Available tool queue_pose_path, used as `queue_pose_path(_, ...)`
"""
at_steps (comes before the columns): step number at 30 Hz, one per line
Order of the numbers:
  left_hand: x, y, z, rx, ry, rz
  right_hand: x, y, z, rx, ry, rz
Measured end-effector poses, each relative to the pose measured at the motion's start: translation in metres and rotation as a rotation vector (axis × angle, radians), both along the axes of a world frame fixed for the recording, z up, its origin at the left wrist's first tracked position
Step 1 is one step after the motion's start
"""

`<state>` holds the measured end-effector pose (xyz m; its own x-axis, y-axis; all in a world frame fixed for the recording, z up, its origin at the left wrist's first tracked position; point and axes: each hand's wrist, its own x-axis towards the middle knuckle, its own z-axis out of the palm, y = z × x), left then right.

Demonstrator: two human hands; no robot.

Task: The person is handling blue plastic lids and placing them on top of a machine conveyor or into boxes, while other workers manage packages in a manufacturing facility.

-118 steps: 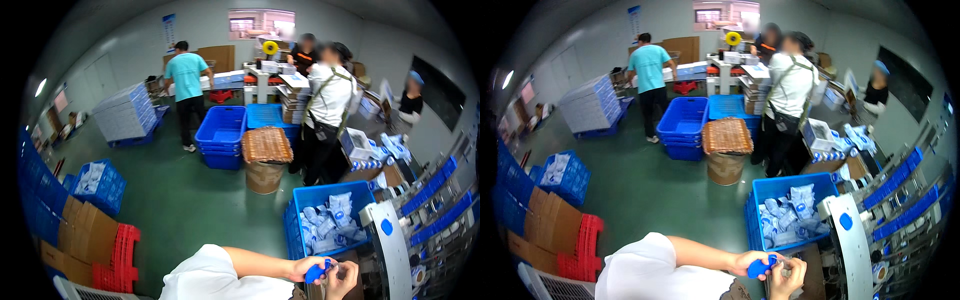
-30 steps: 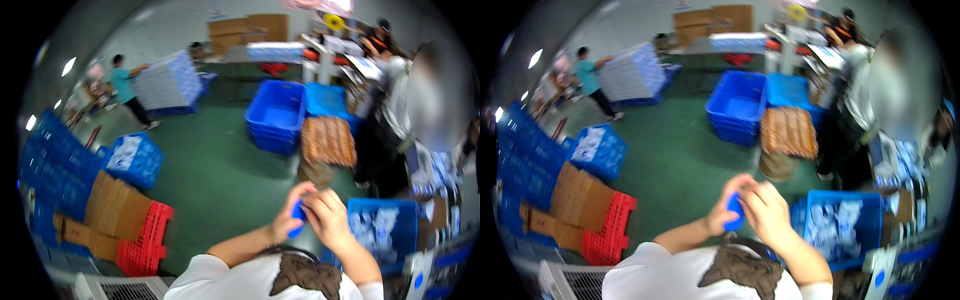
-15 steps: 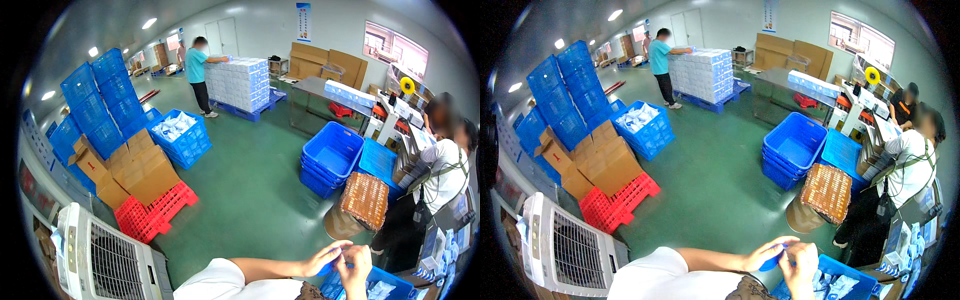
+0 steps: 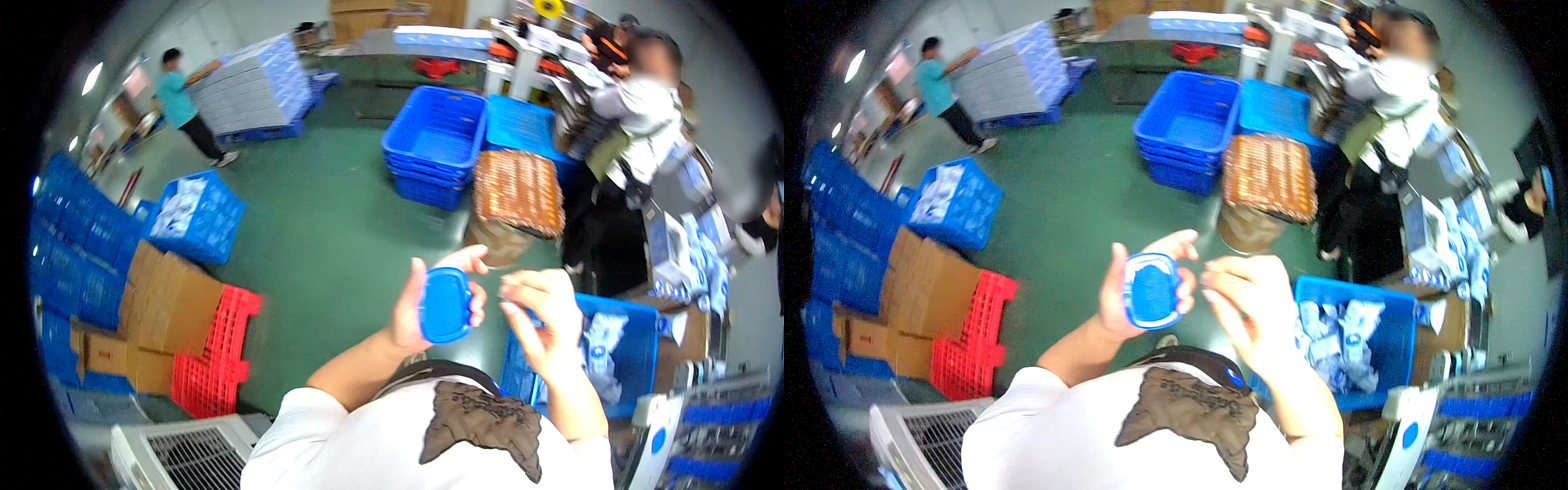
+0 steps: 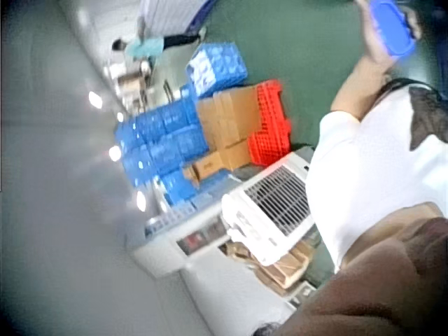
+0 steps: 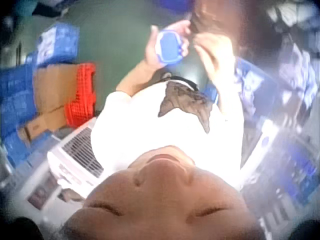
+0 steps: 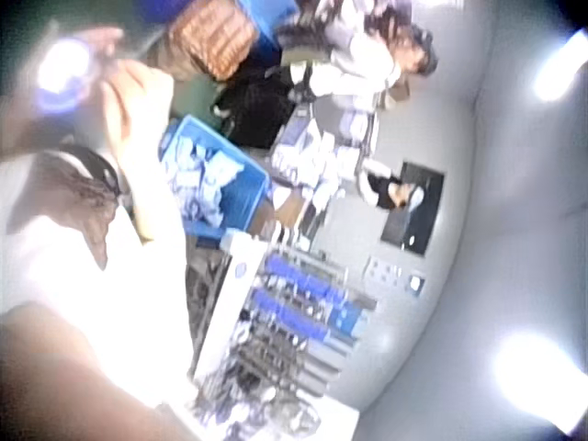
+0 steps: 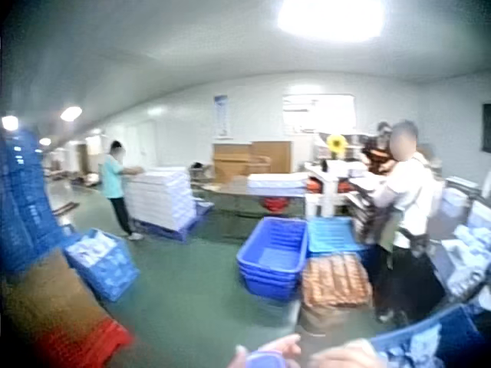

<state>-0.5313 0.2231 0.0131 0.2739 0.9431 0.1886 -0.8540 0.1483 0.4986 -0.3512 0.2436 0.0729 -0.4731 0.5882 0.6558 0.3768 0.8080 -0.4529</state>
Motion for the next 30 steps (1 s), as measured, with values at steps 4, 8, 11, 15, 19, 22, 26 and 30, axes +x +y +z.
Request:
queue_pose_path(4,0.013,0.001,0.003,0.060,0.132,-0.044,0.002,0.001,0.003,-0.030,0.048,-0.013)
queue_pose_path(8,0.022,-0.005,0.015,0.066,0.330,-0.044,-0.003,-0.002,0.001,0.027,-0.001,-0.015)
queue_pose_path(11,0.025,-0.008,0.012,0.082,0.410,0.005,-0.006,-0.005,-0.004,0.049,-0.057,-0.052)
queue_pose_path(15,0.024,-0.006,0.004,0.069,0.358,0.091,0.001,-0.013,-0.004,0.095,-0.089,-0.086)
queue_pose_path(19,-0.007,0.007,-0.014,-0.043,0.211,0.193,0.029,-0.014,0.012,0.174,-0.028,-0.286)
queue_pose_path(22,0.007,0.002,-0.008,0.032,0.048,-0.053,0.028,-0.010,0.010,0.006,0.029,-0.147)
queue_pose_path(26,0.015,-0.001,0.005,0.068,0.101,-0.053,0.006,-0.011,-0.001,-0.058,0.070,-0.029)
queue_pose_path(30,0.016,-0.005,0.010,0.090,0.242,-0.019,-0.008,-0.011,-0.006,-0.023,0.023,-0.022)
